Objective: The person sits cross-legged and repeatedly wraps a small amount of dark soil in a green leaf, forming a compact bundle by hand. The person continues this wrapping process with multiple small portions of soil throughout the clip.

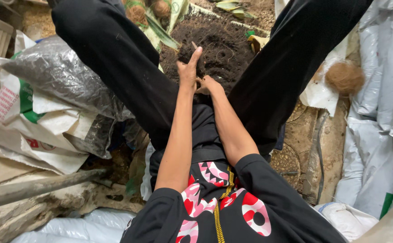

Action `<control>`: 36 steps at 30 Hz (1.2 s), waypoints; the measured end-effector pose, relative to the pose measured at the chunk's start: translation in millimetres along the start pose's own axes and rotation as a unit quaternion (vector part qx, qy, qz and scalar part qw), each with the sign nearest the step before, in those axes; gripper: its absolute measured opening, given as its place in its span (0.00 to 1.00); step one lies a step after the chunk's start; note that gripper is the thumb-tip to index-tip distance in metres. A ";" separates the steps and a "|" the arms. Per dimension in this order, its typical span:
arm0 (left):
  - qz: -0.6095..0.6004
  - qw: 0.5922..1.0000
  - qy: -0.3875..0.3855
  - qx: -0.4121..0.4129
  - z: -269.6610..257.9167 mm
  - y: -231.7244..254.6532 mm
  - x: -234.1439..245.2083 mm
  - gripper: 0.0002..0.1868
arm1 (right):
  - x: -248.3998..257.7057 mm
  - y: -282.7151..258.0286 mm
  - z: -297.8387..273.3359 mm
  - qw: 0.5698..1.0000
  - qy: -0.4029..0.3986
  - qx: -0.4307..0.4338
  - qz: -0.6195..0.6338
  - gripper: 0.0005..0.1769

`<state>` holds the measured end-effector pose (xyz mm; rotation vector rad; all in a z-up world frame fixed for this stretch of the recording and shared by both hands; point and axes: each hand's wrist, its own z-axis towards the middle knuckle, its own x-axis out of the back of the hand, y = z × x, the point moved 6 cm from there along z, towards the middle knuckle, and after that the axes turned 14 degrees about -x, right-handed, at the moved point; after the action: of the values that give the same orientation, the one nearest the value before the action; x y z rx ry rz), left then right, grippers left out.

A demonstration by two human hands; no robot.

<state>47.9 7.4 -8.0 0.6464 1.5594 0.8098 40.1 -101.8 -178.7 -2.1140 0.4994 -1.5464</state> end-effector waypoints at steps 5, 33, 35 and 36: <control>0.025 0.999 0.006 0.035 3.3 -16.2 7.1 0.18 | 48.0 4.5 -8.3 0.964 0.005 -0.205 0.171 0.26; -0.062 0.985 -0.078 0.141 0.6 -20.6 -12.7 0.52 | 257.6 -164.8 -95.5 0.950 0.055 0.024 0.306 0.18; -0.080 0.983 -0.126 0.110 -1.7 -15.9 -19.3 0.49 | 256.5 -158.0 -92.3 0.948 0.065 0.022 0.310 0.19; -0.074 0.983 -0.119 0.116 -2.0 -16.3 -18.4 0.46 | 255.5 -154.3 -89.7 0.947 0.070 0.022 0.312 0.20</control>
<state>49.1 -17.1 -9.8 0.7562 1.4734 0.4259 33.0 -128.5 131.8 -1.5877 1.0532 -1.3101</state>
